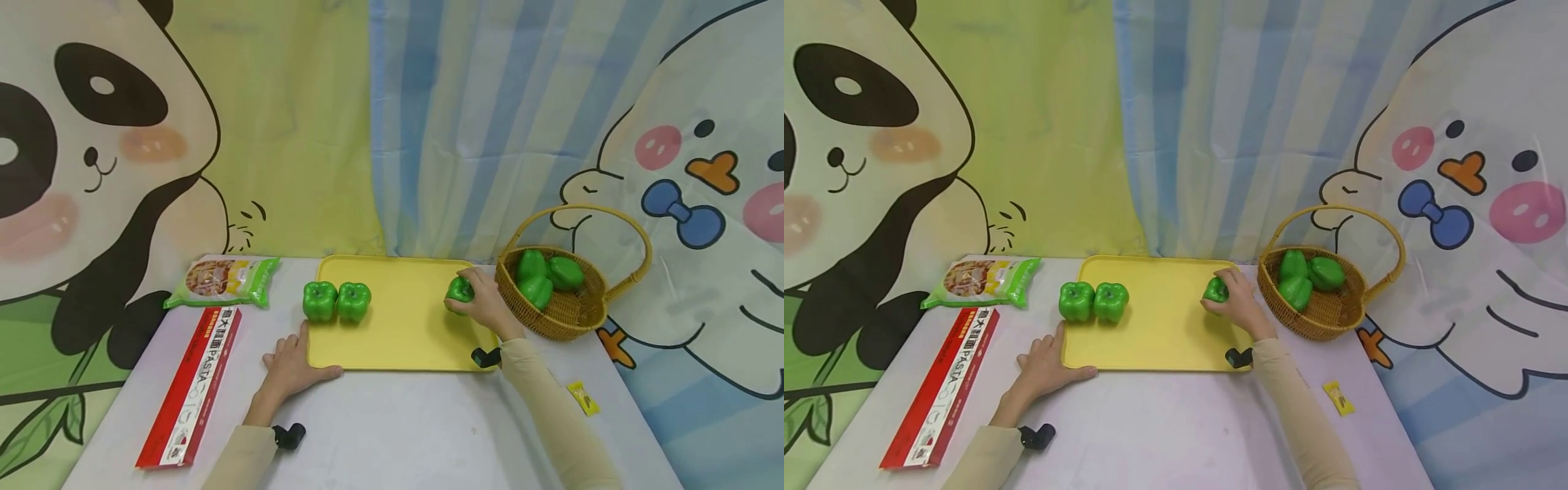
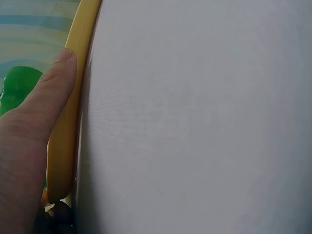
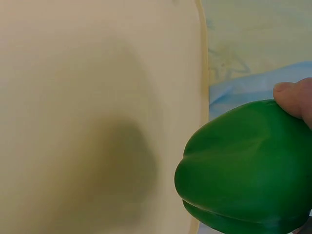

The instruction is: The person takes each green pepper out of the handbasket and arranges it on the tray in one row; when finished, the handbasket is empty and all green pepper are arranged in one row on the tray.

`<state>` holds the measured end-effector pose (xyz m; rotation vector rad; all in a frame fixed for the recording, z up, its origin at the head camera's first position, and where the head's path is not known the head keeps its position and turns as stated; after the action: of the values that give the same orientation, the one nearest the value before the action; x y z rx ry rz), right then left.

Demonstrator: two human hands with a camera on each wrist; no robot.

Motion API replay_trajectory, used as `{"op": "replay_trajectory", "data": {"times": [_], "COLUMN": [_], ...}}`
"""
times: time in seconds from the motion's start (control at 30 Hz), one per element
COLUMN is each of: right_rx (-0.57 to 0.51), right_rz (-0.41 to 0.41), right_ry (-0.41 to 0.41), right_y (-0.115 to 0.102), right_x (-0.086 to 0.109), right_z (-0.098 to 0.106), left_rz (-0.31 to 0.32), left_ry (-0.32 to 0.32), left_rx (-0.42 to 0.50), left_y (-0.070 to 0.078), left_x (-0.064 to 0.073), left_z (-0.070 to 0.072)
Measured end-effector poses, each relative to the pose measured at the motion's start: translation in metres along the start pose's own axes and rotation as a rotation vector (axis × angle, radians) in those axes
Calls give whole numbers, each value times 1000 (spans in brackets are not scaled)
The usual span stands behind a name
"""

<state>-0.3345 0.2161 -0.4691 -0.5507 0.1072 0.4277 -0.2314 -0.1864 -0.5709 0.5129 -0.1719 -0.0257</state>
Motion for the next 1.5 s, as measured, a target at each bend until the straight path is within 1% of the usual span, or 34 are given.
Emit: {"op": "replay_trajectory", "data": {"times": [0.13,0.27,0.43,0.5,0.67,0.9,1.07,1.2,1.37,1.5], "right_rx": [9,-11,-2,1,-12,-59,-76,-76,-112,-119], "right_rz": [20,24,82,93,91,85,65,-3,-80,-72], "right_ry": [-7,-12,15,11,-36,-74,-126,-160,-199,-210], "right_y": [-7,-11,-17,-18,-20,-25,-24,-20,-15,-14], "right_x": [-3,-4,-5,-6,-9,-11,-10,-12,-17,-21], "right_z": [-8,-15,-24,-29,-40,-47,-55,-57,-57,-60], "left_rz": [0,-4,1,4,12,6,9,10,8,8], "left_ry": [3,6,0,-6,-10,0,-1,-6,-7,-13], "left_rx": [-2,-7,0,6,11,3,-2,0,5,2], "left_y": [1,1,2,2,1,0,-1,-1,2,3], "left_x": [0,1,2,2,4,3,2,0,-1,-1], "left_z": [0,1,0,-2,-4,-3,-3,-2,1,1]}}
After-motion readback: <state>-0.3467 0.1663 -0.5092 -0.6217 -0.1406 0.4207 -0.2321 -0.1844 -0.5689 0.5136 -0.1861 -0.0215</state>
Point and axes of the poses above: each hand's wrist, its own x-axis away from the middle knuckle, its own z-axis out of the back of the hand, y = z × x, the point moved 5 cm from there along -x, towards the middle knuckle, and after that the axes turned 5 degrees about -y, right-handed, at the moved point
